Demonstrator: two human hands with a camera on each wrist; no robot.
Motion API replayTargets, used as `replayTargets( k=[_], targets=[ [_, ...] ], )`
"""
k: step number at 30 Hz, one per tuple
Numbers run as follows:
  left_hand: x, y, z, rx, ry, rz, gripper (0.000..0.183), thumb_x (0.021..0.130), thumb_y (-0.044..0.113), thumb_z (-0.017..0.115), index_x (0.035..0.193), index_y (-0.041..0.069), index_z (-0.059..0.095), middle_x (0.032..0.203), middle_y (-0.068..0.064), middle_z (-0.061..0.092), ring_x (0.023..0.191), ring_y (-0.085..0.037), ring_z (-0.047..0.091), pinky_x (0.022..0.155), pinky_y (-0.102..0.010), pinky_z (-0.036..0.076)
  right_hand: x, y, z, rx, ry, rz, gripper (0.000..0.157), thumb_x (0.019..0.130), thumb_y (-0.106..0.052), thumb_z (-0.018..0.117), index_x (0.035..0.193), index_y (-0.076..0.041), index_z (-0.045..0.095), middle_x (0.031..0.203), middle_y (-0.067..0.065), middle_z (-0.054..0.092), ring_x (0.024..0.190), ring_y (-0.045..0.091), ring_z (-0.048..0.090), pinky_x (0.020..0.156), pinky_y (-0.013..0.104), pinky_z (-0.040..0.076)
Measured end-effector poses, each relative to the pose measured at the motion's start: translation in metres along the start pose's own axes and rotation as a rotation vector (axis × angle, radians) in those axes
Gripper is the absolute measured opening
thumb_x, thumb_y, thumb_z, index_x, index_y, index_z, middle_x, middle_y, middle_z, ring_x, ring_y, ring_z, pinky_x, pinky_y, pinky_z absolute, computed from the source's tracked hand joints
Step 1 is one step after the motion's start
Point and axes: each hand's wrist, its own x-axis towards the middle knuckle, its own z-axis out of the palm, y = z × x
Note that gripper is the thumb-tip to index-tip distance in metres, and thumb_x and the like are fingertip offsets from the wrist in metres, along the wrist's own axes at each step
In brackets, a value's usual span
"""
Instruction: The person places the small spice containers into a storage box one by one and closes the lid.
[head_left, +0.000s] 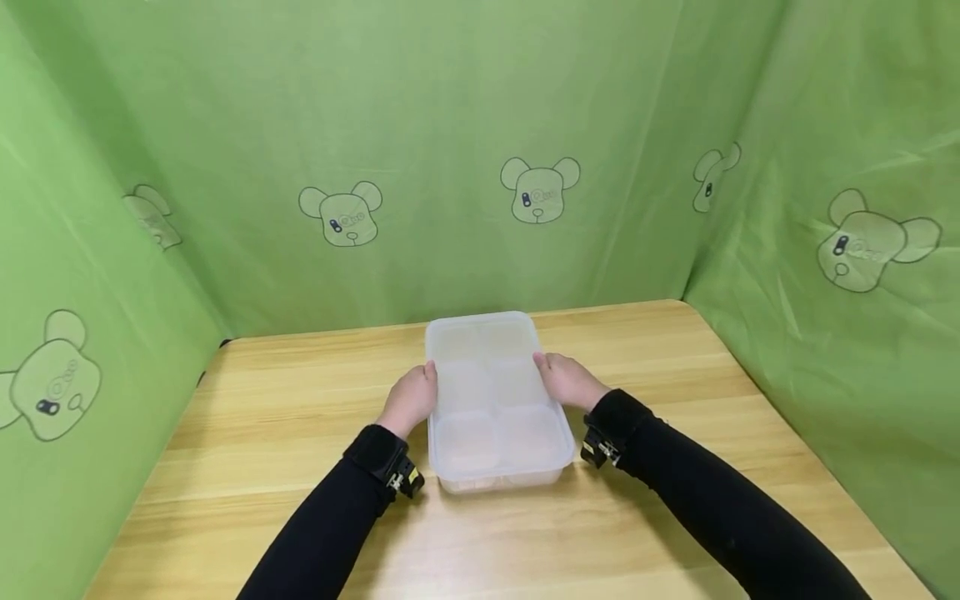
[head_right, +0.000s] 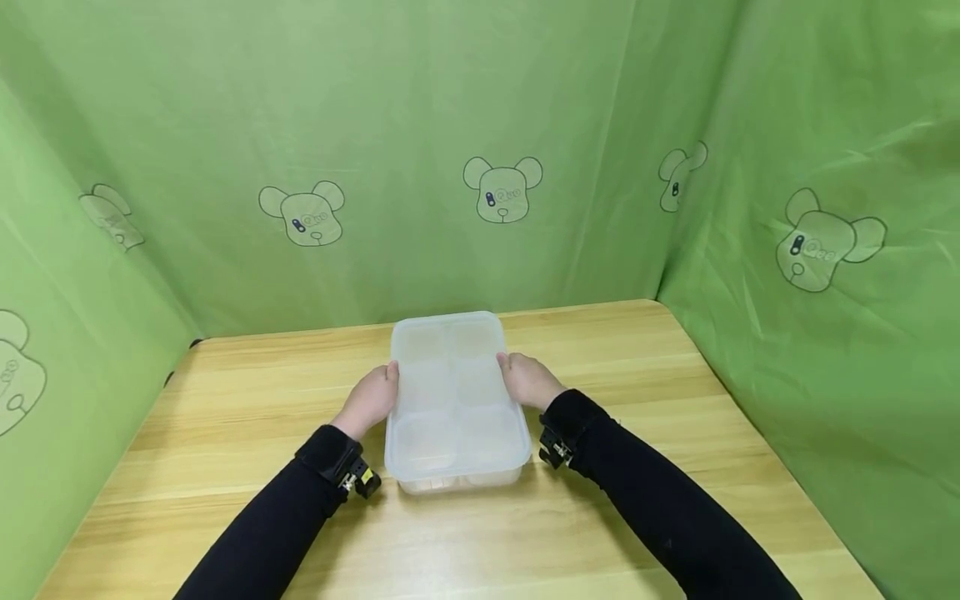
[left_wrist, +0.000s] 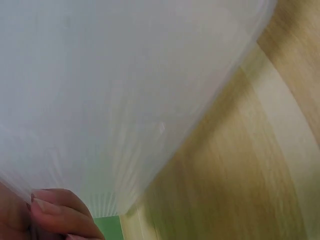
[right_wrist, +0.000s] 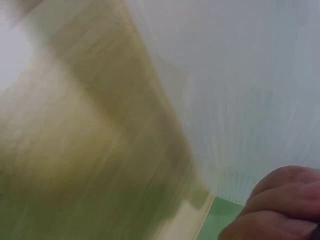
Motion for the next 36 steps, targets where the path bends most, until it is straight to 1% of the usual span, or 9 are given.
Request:
replayTargets(
  k=[7, 10, 13, 15, 19, 22, 27, 30, 36],
  targets=[
    [-0.004, 0.002, -0.005, 0.099, 0.058, -0.068, 0.057, 0.108, 0.037, 0.026, 0.126, -0.006, 0.059, 0.098, -0.019, 0.065, 0.079, -0.032, 0.063, 0.07, -0.044, 0.05, 0.005, -0.01, -0.016, -0.16, -0.078, -0.011, 0.064, 0.111, -0.038, 0.019, 0.143, 0.012, 0.043, 0.14, 0.03, 0.051, 0.129, 0.044, 0.051, 0.109, 0.054, 0.037],
    [-0.014, 0.005, -0.009, 0.172, 0.054, -0.101, 0.056, 0.108, 0.037, 0.029, 0.132, -0.008, 0.051, 0.094, -0.019, 0.064, 0.073, -0.031, 0.061, 0.061, -0.041, 0.048, 0.008, -0.013, -0.024, -0.203, -0.14, -0.004, 0.062, 0.11, -0.041, 0.025, 0.134, 0.009, 0.053, 0.107, 0.025, 0.066, 0.088, 0.032, 0.067, 0.09, 0.047, 0.051],
    [-0.029, 0.009, -0.012, 0.244, 0.04, -0.097, 0.056, 0.108, 0.035, 0.032, 0.139, -0.009, 0.045, 0.091, -0.022, 0.065, 0.071, -0.032, 0.062, 0.057, -0.041, 0.049, 0.012, -0.016, -0.034, -0.198, -0.19, 0.006, 0.051, 0.109, -0.041, 0.035, 0.114, 0.004, 0.059, 0.067, 0.008, 0.055, 0.051, 0.017, 0.048, 0.06, 0.035, 0.047],
    [-0.039, 0.011, -0.013, 0.286, 0.041, -0.084, 0.056, 0.108, 0.033, 0.033, 0.142, -0.009, 0.042, 0.09, -0.024, 0.066, 0.07, -0.032, 0.063, 0.055, -0.041, 0.049, 0.015, -0.019, -0.041, -0.188, -0.207, 0.006, 0.045, 0.107, -0.04, 0.042, 0.103, 0.002, 0.058, 0.059, 0.001, 0.046, 0.046, 0.014, 0.041, 0.051, 0.03, 0.04],
    [-0.065, 0.014, -0.015, 0.35, 0.061, -0.051, 0.052, 0.107, 0.033, 0.038, 0.138, -0.007, 0.048, 0.089, -0.023, 0.067, 0.068, -0.033, 0.065, 0.053, -0.043, 0.05, 0.023, -0.025, -0.052, -0.231, -0.195, -0.007, 0.038, 0.104, -0.038, 0.051, 0.097, -0.001, 0.057, 0.063, 0.0, 0.048, 0.049, 0.012, 0.042, 0.05, 0.027, 0.038],
    [-0.088, 0.016, -0.014, 0.381, 0.083, -0.012, 0.048, 0.105, 0.033, 0.044, 0.13, -0.006, 0.055, 0.084, -0.02, 0.067, 0.066, -0.033, 0.065, 0.051, -0.044, 0.05, 0.033, -0.027, -0.057, -0.299, -0.172, -0.013, 0.042, 0.101, -0.039, 0.055, 0.111, 0.002, 0.057, 0.075, 0.006, 0.057, 0.056, 0.016, 0.05, 0.059, 0.032, 0.045],
    [-0.118, 0.023, -0.009, 0.385, 0.093, 0.048, 0.044, 0.102, 0.033, 0.051, 0.116, -0.007, 0.06, 0.073, -0.016, 0.063, 0.062, -0.032, 0.063, 0.049, -0.044, 0.049, 0.055, -0.029, -0.065, -0.367, -0.113, -0.025, 0.062, 0.099, -0.036, 0.061, 0.141, 0.007, 0.044, 0.124, 0.025, 0.062, 0.109, 0.037, 0.062, 0.097, 0.049, 0.046],
    [-0.128, 0.024, -0.004, 0.377, 0.078, 0.049, 0.043, 0.101, 0.034, 0.052, 0.108, -0.007, 0.062, 0.072, -0.015, 0.063, 0.062, -0.03, 0.063, 0.049, -0.043, 0.048, 0.067, -0.03, -0.067, -0.363, -0.09, -0.043, 0.065, 0.098, -0.028, 0.064, 0.147, 0.006, 0.038, 0.143, 0.028, 0.049, 0.132, 0.045, 0.047, 0.11, 0.054, 0.036],
    [-0.135, 0.02, 0.005, 0.322, 0.073, 0.041, 0.046, 0.102, 0.035, 0.051, 0.114, -0.009, 0.061, 0.082, -0.019, 0.067, 0.069, -0.034, 0.066, 0.053, -0.045, 0.051, 0.076, -0.04, -0.062, -0.381, -0.107, -0.163, 0.053, 0.095, -0.005, 0.063, 0.145, 0.004, 0.046, 0.141, 0.026, 0.053, 0.131, 0.042, 0.049, 0.11, 0.05, 0.038]
  ],
)
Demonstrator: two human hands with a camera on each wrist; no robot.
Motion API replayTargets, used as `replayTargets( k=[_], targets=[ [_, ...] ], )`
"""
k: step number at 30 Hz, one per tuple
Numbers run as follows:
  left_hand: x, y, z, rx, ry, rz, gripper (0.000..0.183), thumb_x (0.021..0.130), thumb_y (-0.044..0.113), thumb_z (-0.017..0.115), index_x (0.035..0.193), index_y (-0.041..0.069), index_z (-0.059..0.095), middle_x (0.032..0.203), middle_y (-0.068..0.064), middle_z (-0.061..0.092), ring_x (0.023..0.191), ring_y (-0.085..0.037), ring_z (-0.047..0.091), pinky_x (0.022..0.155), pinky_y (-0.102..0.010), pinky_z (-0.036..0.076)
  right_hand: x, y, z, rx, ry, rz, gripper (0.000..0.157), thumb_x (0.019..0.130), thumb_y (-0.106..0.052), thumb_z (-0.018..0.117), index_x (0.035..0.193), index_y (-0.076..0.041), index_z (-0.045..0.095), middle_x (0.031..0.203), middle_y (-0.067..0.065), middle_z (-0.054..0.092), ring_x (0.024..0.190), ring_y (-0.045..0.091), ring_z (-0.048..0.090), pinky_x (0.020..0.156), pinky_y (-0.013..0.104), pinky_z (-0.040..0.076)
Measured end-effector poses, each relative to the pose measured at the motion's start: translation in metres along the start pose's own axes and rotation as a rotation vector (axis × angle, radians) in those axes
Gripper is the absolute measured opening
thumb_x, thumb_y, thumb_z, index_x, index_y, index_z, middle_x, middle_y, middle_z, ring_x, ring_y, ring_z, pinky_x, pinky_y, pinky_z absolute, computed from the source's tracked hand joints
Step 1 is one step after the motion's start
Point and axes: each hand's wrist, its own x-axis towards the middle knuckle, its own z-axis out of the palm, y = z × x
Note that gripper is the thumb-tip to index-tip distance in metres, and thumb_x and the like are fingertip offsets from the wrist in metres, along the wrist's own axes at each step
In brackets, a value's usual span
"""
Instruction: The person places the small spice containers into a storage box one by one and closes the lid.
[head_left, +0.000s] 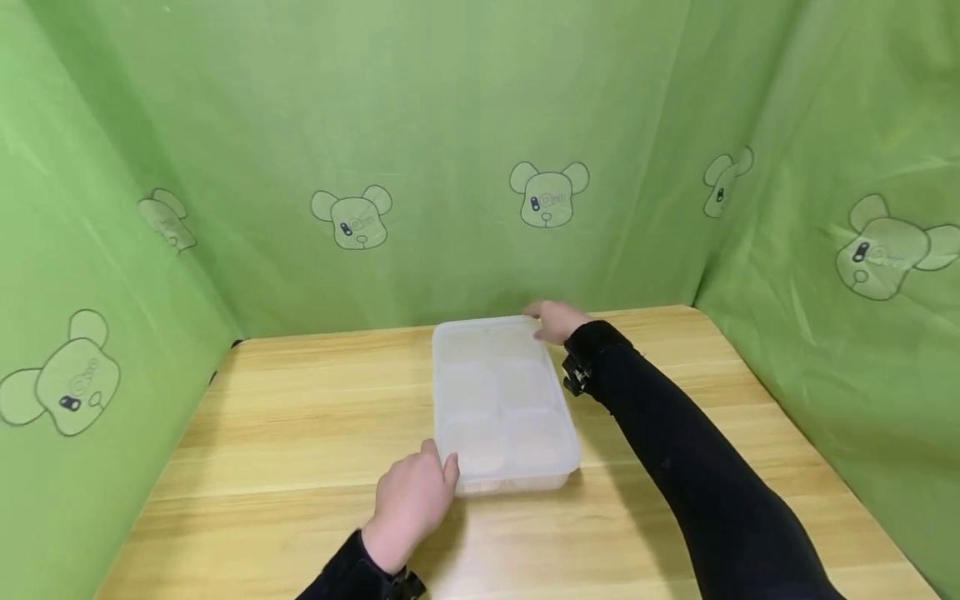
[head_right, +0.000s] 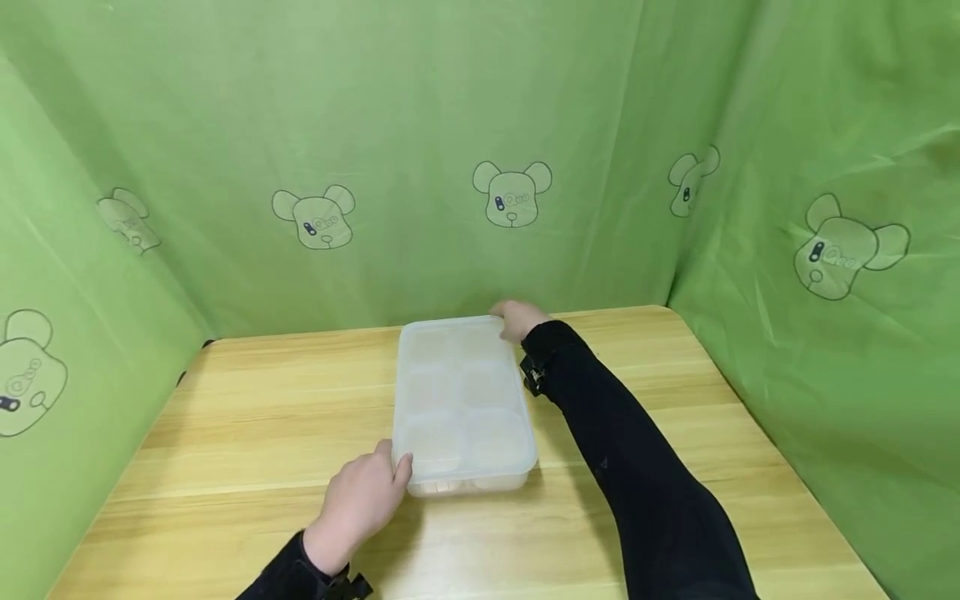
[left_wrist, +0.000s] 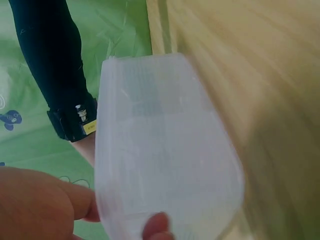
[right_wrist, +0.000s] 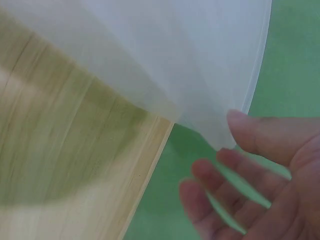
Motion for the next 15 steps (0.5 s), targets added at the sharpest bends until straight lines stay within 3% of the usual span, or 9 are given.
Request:
replayTargets(
  k=[3, 8, 15],
  targets=[
    [-0.001, -0.002, 0.003, -0.047, 0.009, 0.021, 0.047, 0.103, 0.032, 0.051, 0.12, -0.012, 0.058, 0.09, -0.023, 0.069, 0.076, -0.037, 0.068, 0.058, -0.046, 0.054, 0.0, -0.006, 0.001, -0.022, -0.007, -0.029, 0.051, 0.091, 0.008, 0.057, 0.141, 0.004, 0.051, 0.144, 0.024, 0.052, 0.135, 0.041, 0.045, 0.112, 0.049, 0.036],
    [-0.001, -0.006, 0.006, -0.146, 0.041, 0.056, 0.036, 0.102, 0.023, 0.051, 0.117, -0.009, 0.06, 0.099, -0.025, 0.07, 0.085, -0.039, 0.069, 0.066, -0.048, 0.056, 0.002, -0.008, 0.002, -0.007, -0.032, 0.008, 0.059, 0.086, 0.015, 0.048, 0.143, 0.002, 0.05, 0.147, 0.022, 0.049, 0.139, 0.04, 0.041, 0.113, 0.047, 0.034],
    [0.004, -0.011, 0.004, -0.169, 0.072, 0.107, 0.023, 0.101, 0.015, 0.048, 0.1, -0.003, 0.064, 0.09, -0.02, 0.07, 0.076, -0.032, 0.069, 0.062, -0.043, 0.055, 0.005, -0.003, 0.003, -0.024, -0.046, -0.012, 0.059, 0.085, 0.017, 0.041, 0.143, 0.008, 0.047, 0.147, 0.026, 0.047, 0.14, 0.041, 0.039, 0.115, 0.048, 0.032]
  ],
)
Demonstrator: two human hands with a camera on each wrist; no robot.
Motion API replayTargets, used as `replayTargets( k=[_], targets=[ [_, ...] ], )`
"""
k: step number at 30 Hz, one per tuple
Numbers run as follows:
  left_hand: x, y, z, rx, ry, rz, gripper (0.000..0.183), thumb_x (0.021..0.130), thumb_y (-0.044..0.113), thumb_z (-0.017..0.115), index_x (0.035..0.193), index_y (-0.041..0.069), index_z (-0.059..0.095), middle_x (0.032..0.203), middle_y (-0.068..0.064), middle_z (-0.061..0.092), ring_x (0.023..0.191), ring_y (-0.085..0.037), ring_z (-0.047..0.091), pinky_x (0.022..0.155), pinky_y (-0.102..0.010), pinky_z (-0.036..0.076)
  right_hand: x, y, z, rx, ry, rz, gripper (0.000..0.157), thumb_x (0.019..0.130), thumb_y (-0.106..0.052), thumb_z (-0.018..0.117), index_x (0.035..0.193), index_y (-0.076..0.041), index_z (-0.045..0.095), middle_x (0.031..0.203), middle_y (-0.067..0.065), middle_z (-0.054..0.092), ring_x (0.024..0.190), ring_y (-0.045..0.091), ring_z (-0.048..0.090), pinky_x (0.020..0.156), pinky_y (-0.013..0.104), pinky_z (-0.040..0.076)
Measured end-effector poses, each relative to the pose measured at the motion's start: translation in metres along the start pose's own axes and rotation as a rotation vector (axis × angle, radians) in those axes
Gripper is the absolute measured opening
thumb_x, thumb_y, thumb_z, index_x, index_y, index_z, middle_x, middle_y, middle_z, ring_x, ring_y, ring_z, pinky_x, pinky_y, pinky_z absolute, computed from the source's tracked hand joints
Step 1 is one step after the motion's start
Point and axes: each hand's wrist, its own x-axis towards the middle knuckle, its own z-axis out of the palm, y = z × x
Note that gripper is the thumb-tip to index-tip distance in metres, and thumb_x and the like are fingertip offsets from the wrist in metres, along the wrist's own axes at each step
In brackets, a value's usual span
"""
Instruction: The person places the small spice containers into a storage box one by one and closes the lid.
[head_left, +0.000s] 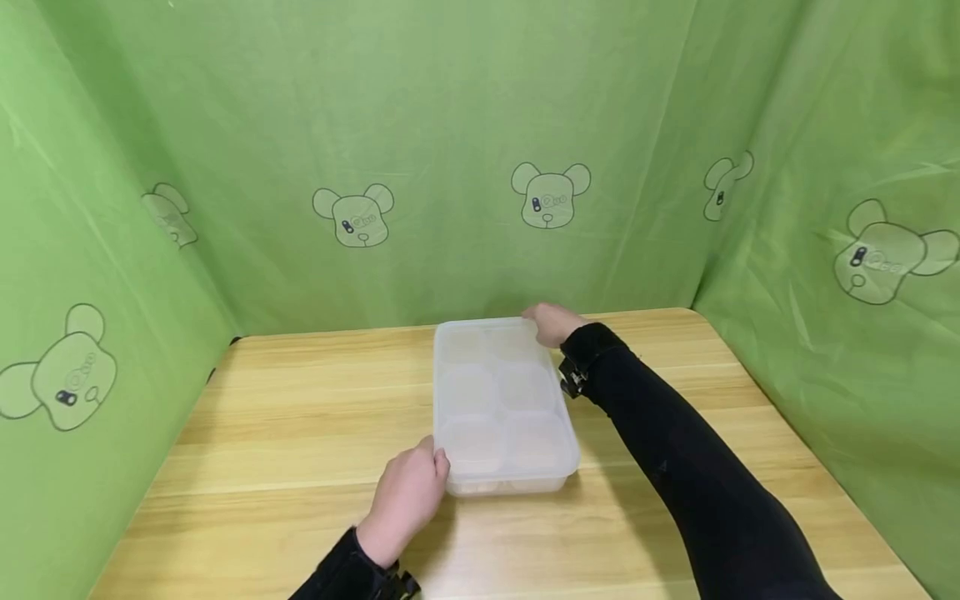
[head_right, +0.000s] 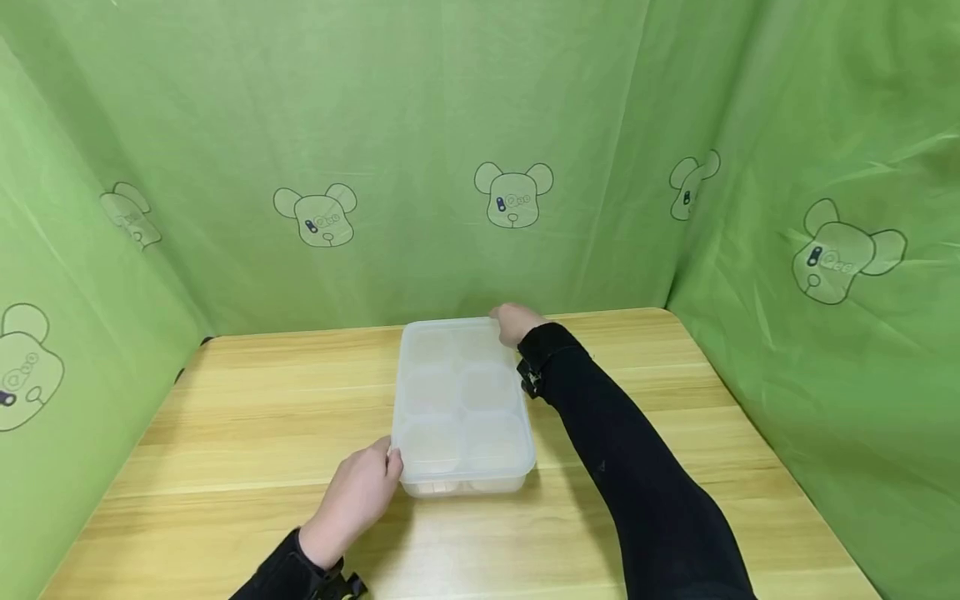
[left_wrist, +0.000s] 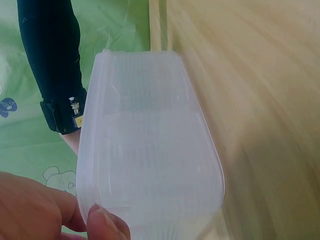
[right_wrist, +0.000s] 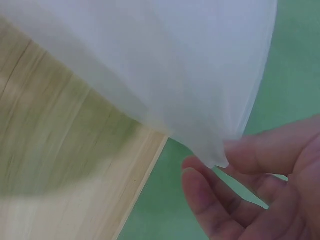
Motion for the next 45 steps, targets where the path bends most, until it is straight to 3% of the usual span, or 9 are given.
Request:
replayTargets(
  k=[6, 11, 16, 23, 27, 31, 41, 45],
  targets=[
    [0.005, -0.006, -0.006, -0.041, -0.052, -0.026, 0.023, 0.104, 0.016, 0.045, 0.091, 0.006, 0.061, 0.066, -0.004, 0.06, 0.051, -0.015, 0.052, 0.047, -0.031, 0.042, -0.004, 0.004, 0.003, -0.005, 0.021, 0.012, 0.056, 0.086, 0.018, 0.037, 0.141, 0.01, 0.048, 0.146, 0.027, 0.048, 0.14, 0.042, 0.038, 0.115, 0.049, 0.031],
    [0.015, -0.013, -0.017, -0.064, -0.152, -0.055, 0.034, 0.107, 0.02, 0.042, 0.077, 0.012, 0.058, 0.052, 0.005, 0.054, 0.045, -0.009, 0.054, 0.051, -0.031, 0.044, -0.009, 0.009, 0.006, -0.045, 0.094, 0.034, 0.047, 0.087, 0.015, 0.041, 0.131, 0.012, 0.057, 0.135, 0.028, 0.057, 0.13, 0.043, 0.049, 0.11, 0.048, 0.038],
    [0.025, -0.019, -0.028, -0.03, -0.162, -0.068, 0.039, 0.105, 0.024, 0.049, 0.07, 0.013, 0.06, 0.05, 0.007, 0.055, 0.045, -0.01, 0.054, 0.056, -0.032, 0.047, -0.02, 0.008, 0.005, -0.07, 0.127, 0.065, 0.037, 0.09, 0.012, 0.045, 0.122, 0.012, 0.063, 0.125, 0.028, 0.063, 0.12, 0.043, 0.058, 0.104, 0.049, 0.044],
    [0.034, -0.023, -0.034, -0.015, -0.122, -0.12, 0.039, 0.103, 0.029, 0.056, 0.07, 0.012, 0.066, 0.05, 0.005, 0.056, 0.045, -0.01, 0.056, 0.049, -0.029, 0.045, -0.032, 0.019, 0.003, -0.073, 0.121, 0.091, 0.031, 0.092, 0.009, 0.043, 0.115, 0.012, 0.064, 0.119, 0.027, 0.066, 0.111, 0.041, 0.062, 0.098, 0.05, 0.048],
    [0.039, -0.025, -0.036, 0.047, -0.064, -0.138, 0.045, 0.102, 0.032, 0.058, 0.061, 0.014, 0.059, 0.05, 0.004, 0.051, 0.044, -0.012, 0.05, 0.043, -0.028, 0.039, -0.038, 0.026, 0.004, -0.052, 0.107, 0.104, 0.025, 0.093, 0.006, 0.044, 0.106, 0.008, 0.065, 0.1, 0.018, 0.069, 0.086, 0.03, 0.064, 0.081, 0.041, 0.053],
    [0.046, -0.029, -0.036, 0.111, 0.022, -0.139, 0.05, 0.1, 0.031, 0.061, 0.055, 0.014, 0.051, 0.052, 0.001, 0.041, 0.045, -0.016, 0.042, 0.041, -0.028, 0.033, -0.047, 0.031, 0.005, -0.042, 0.092, 0.105, 0.02, 0.093, 0.005, 0.044, 0.089, 0.002, 0.064, 0.078, 0.009, 0.062, 0.064, 0.02, 0.053, 0.064, 0.033, 0.046],
    [0.071, -0.042, -0.032, 0.128, 0.141, -0.111, 0.037, 0.099, 0.023, 0.063, 0.064, 0.009, 0.062, 0.055, 0.0, 0.05, 0.047, -0.018, 0.046, 0.044, -0.03, 0.037, -0.078, 0.03, 0.003, -0.017, 0.084, 0.114, 0.021, 0.089, 0.005, 0.045, 0.074, -0.002, 0.058, 0.068, 0.005, 0.056, 0.057, 0.018, 0.051, 0.058, 0.03, 0.044],
    [0.081, -0.046, -0.029, 0.074, 0.166, -0.103, 0.027, 0.099, 0.017, 0.061, 0.078, 0.001, 0.069, 0.066, -0.01, 0.064, 0.052, -0.02, 0.054, 0.05, -0.036, 0.047, -0.088, 0.027, 0.005, -0.053, 0.1, 0.122, 0.02, 0.088, 0.004, 0.046, 0.074, -0.003, 0.059, 0.07, 0.008, 0.061, 0.061, 0.022, 0.056, 0.061, 0.036, 0.049]
  ],
)
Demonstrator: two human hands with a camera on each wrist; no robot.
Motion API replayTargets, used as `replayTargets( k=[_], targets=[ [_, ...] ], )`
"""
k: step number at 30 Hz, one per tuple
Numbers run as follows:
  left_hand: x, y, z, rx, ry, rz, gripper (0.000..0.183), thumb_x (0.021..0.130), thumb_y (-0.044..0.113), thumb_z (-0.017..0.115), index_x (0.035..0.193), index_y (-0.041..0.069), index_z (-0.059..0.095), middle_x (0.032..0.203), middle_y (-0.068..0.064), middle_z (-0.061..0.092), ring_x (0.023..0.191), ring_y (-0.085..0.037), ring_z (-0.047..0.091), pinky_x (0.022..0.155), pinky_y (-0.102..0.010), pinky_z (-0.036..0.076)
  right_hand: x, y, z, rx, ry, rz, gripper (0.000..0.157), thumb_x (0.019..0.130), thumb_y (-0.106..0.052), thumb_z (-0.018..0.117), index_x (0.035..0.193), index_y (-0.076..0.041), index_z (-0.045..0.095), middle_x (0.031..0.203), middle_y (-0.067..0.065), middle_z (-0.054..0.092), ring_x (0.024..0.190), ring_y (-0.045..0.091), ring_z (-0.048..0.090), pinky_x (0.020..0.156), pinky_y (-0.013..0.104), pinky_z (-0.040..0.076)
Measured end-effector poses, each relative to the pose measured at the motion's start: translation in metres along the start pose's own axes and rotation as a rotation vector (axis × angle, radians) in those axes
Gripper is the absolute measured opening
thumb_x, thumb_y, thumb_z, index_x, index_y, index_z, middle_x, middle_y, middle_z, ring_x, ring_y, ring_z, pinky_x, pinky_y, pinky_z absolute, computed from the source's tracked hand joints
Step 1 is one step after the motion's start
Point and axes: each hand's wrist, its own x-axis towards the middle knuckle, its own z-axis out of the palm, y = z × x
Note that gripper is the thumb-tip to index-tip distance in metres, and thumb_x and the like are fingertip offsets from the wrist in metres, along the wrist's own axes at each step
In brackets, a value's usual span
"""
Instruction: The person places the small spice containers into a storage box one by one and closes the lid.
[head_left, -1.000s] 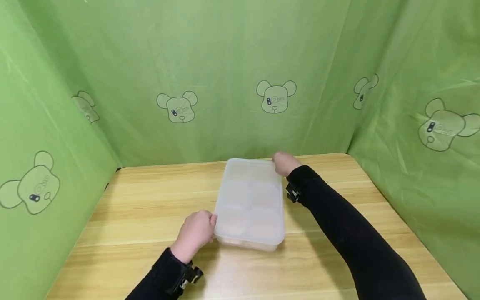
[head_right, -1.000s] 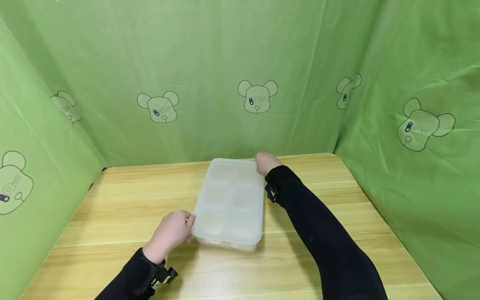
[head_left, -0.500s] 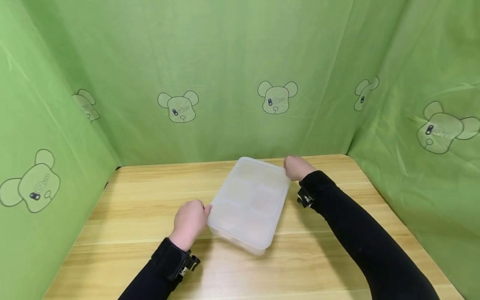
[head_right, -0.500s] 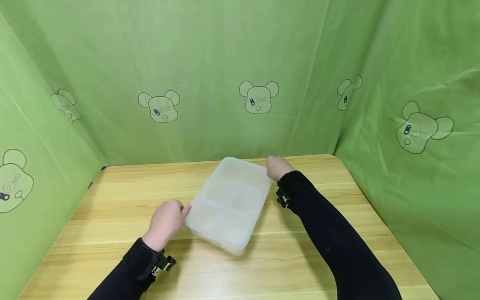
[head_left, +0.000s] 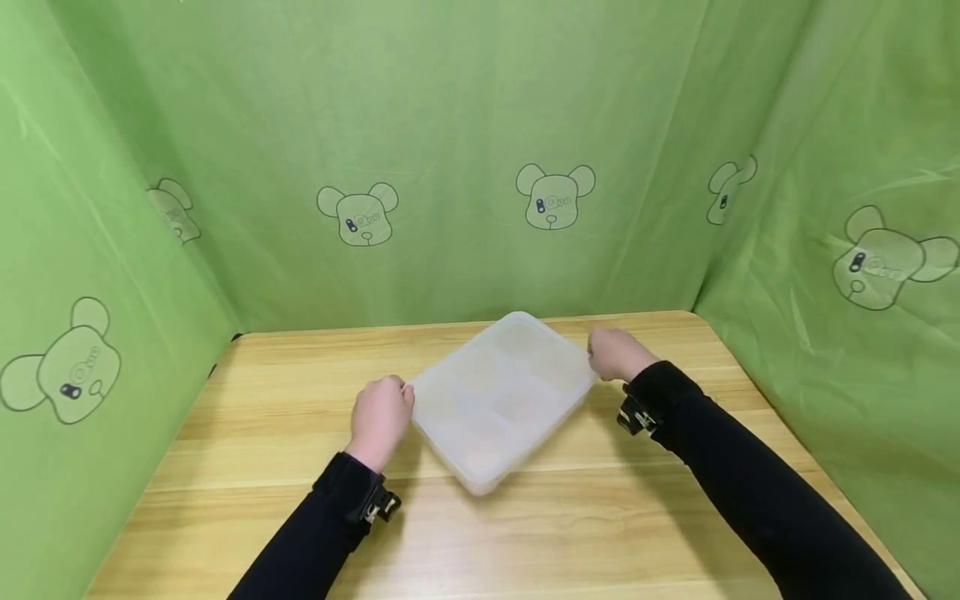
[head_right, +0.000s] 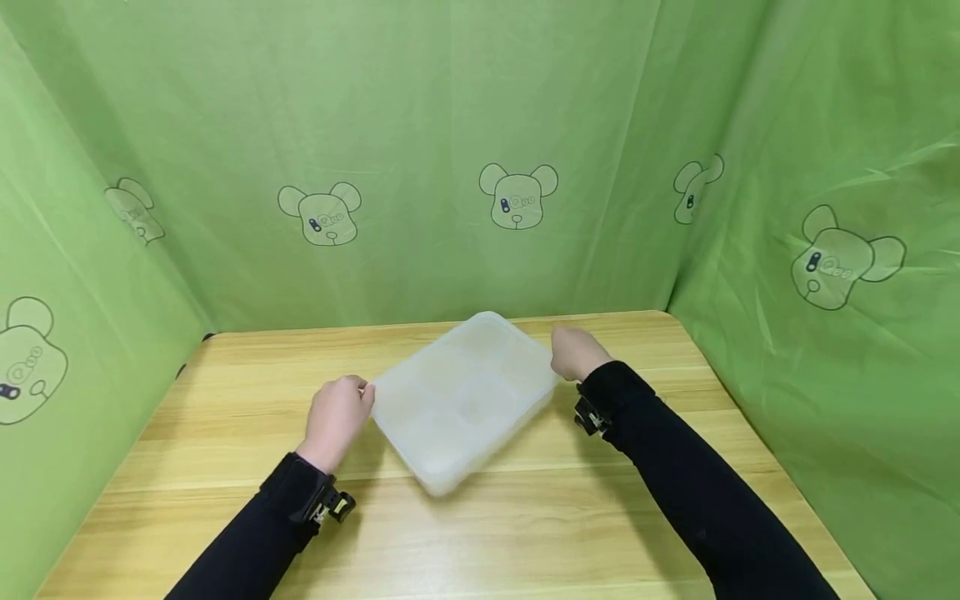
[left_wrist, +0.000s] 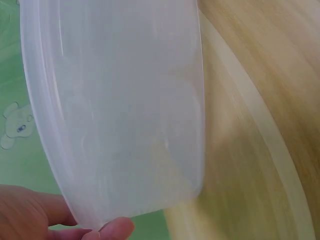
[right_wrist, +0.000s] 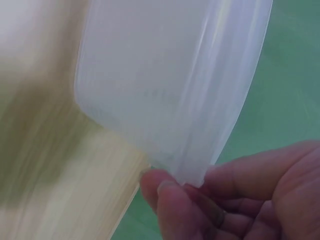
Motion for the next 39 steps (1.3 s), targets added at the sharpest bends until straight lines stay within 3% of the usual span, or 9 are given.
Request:
replayTargets(
  k=[2, 5, 8, 14, 18, 21, 29, 39],
  targets=[
    [0.006, -0.001, 0.003, -0.038, 0.008, 0.0, 0.024, 0.098, 0.016, 0.061, 0.091, -0.004, 0.072, 0.081, -0.018, 0.071, 0.06, -0.024, 0.062, 0.059, -0.04, 0.054, -0.006, -0.001, 0.002, -0.023, 0.017, -0.003, 0.019, 0.087, 0.004, 0.047, 0.072, -0.003, 0.056, 0.069, 0.009, 0.059, 0.062, 0.024, 0.054, 0.063, 0.039, 0.049],
    [0.014, -0.004, 0.008, -0.096, 0.015, 0.002, 0.033, 0.098, 0.016, 0.062, 0.115, -0.011, 0.068, 0.107, -0.027, 0.07, 0.078, -0.032, 0.069, 0.077, -0.046, 0.056, -0.015, -0.003, 0.006, -0.031, 0.023, -0.005, 0.017, 0.088, 0.003, 0.049, 0.073, -0.003, 0.054, 0.069, 0.009, 0.055, 0.063, 0.025, 0.051, 0.064, 0.04, 0.047],
    [0.022, -0.008, 0.012, -0.212, -0.046, -0.026, 0.041, 0.098, 0.019, 0.063, 0.126, -0.012, 0.061, 0.115, -0.027, 0.068, 0.094, -0.036, 0.07, 0.087, -0.048, 0.054, -0.024, -0.005, 0.009, -0.024, 0.005, 0.003, 0.014, 0.09, 0.0, 0.051, 0.077, -0.002, 0.055, 0.07, 0.01, 0.055, 0.064, 0.025, 0.05, 0.065, 0.04, 0.047],
    [0.035, -0.016, 0.018, -0.586, -0.227, -0.077, 0.061, 0.099, 0.017, 0.064, 0.147, -0.01, 0.038, 0.14, -0.028, 0.053, 0.128, -0.038, 0.054, 0.103, -0.043, 0.047, -0.044, -0.012, 0.013, -0.034, 0.009, -0.012, 0.009, 0.089, -0.002, 0.055, 0.083, 0.003, 0.059, 0.073, 0.01, 0.056, 0.066, 0.026, 0.052, 0.068, 0.044, 0.049],
    [0.041, -0.02, 0.024, -0.686, -0.264, -0.065, 0.064, 0.102, 0.017, 0.059, 0.152, -0.009, 0.029, 0.147, -0.028, 0.044, 0.135, -0.038, 0.048, 0.107, -0.041, 0.043, -0.057, -0.017, 0.016, -0.035, 0.023, -0.026, 0.009, 0.089, -0.002, 0.056, 0.08, 0.002, 0.058, 0.069, 0.008, 0.053, 0.062, 0.024, 0.049, 0.063, 0.04, 0.046],
    [0.045, -0.021, 0.027, -0.681, -0.246, -0.044, 0.061, 0.103, 0.018, 0.056, 0.152, -0.007, 0.03, 0.145, -0.027, 0.048, 0.132, -0.037, 0.051, 0.105, -0.041, 0.044, -0.064, -0.022, 0.019, -0.017, 0.03, -0.028, 0.014, 0.088, -0.002, 0.055, 0.074, -0.002, 0.055, 0.064, 0.006, 0.048, 0.057, 0.021, 0.045, 0.058, 0.036, 0.043],
    [0.051, -0.025, 0.036, -0.553, -0.209, 0.014, 0.058, 0.106, 0.022, 0.05, 0.153, -0.006, 0.03, 0.142, -0.027, 0.052, 0.128, -0.035, 0.055, 0.101, -0.04, 0.048, -0.079, -0.029, 0.028, 0.02, 0.066, -0.033, 0.027, 0.087, 0.0, 0.054, 0.064, -0.011, 0.046, 0.06, 0.0, 0.032, 0.053, 0.015, 0.032, 0.054, 0.03, 0.034],
    [0.049, -0.022, 0.031, -0.543, -0.221, 0.007, 0.056, 0.107, 0.021, 0.046, 0.154, -0.004, 0.028, 0.139, -0.026, 0.054, 0.126, -0.035, 0.057, 0.102, -0.043, 0.048, -0.084, -0.032, 0.035, 0.003, 0.107, -0.012, 0.024, 0.088, -0.002, 0.055, 0.065, -0.008, 0.051, 0.059, 0.002, 0.04, 0.051, 0.016, 0.038, 0.051, 0.03, 0.036]
  ],
)
